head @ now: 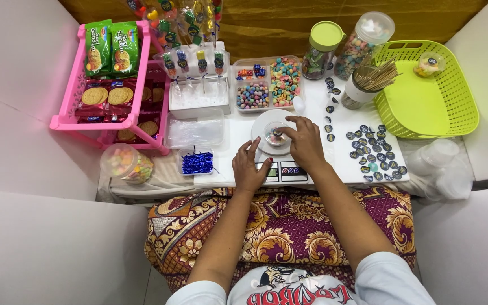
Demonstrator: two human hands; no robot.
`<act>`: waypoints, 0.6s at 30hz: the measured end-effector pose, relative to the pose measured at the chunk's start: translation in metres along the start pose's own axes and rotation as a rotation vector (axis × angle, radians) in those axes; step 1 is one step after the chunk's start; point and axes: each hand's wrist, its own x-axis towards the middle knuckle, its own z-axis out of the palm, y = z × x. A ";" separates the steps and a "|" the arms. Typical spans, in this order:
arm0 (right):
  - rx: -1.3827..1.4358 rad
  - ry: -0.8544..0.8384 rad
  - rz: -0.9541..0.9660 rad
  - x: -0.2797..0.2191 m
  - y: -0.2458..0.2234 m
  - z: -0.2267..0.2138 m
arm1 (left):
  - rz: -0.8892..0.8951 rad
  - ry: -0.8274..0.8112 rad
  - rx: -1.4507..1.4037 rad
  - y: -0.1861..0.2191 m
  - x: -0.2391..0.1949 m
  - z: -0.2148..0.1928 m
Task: Filling a small cup with candies on a digital scale to reach a specific weight.
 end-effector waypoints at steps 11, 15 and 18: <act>0.079 -0.059 0.129 -0.002 0.001 -0.004 | -0.021 -0.022 0.002 -0.001 0.001 0.000; 0.286 0.019 0.283 -0.001 -0.001 -0.007 | -0.029 -0.029 -0.031 0.000 0.001 -0.001; 0.399 -0.004 0.435 0.000 -0.010 -0.008 | -0.033 -0.018 -0.030 -0.002 0.000 0.001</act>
